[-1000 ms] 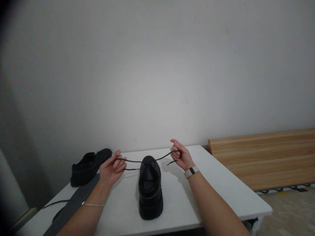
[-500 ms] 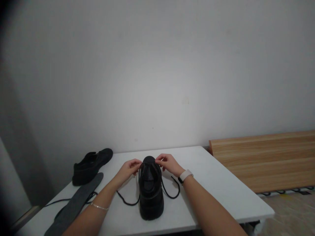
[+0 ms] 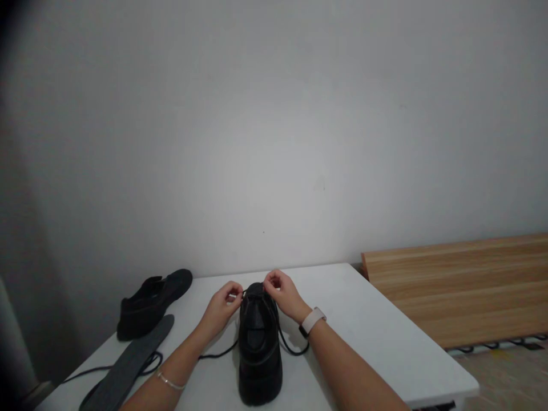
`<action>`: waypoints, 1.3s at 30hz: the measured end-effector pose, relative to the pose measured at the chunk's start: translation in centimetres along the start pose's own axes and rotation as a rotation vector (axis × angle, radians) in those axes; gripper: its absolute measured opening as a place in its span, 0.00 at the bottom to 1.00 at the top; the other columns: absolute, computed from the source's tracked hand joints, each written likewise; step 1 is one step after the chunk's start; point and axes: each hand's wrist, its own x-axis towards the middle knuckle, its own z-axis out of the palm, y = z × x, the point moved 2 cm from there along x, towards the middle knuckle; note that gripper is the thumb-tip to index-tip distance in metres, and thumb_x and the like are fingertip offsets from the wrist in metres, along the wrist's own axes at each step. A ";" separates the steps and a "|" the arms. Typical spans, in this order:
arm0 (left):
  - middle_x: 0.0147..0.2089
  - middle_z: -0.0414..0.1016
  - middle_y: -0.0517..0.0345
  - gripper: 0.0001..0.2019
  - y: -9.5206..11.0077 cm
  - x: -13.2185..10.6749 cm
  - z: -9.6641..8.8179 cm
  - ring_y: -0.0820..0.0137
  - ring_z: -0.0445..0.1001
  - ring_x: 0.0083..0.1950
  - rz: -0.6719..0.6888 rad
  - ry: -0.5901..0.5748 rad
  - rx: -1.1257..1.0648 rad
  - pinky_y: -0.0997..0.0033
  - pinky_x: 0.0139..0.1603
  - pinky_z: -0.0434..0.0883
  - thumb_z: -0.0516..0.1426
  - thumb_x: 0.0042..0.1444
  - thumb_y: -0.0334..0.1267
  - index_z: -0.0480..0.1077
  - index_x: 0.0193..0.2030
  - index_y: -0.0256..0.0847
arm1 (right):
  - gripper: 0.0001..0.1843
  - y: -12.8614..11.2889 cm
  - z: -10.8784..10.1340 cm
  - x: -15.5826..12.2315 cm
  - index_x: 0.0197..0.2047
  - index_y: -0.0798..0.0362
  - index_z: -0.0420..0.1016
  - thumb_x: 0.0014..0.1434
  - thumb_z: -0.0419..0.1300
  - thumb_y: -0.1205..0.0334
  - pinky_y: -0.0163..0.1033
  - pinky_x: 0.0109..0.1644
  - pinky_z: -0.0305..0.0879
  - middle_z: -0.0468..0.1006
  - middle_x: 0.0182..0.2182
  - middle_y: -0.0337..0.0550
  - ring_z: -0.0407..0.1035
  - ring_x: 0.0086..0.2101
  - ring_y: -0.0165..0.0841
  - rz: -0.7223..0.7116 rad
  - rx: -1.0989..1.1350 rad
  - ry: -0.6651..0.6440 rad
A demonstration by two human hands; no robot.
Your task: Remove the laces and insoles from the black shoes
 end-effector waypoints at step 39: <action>0.36 0.74 0.51 0.06 25.2 8.2 -8.4 0.66 0.78 0.33 -0.025 -0.135 -0.296 0.57 0.40 0.76 0.47 0.66 0.34 0.62 0.39 0.37 | 0.10 -28.2 1.4 10.4 0.31 0.60 0.75 0.62 0.57 0.67 0.32 0.25 0.56 0.63 0.17 0.32 0.59 0.19 0.23 -0.307 -0.061 0.031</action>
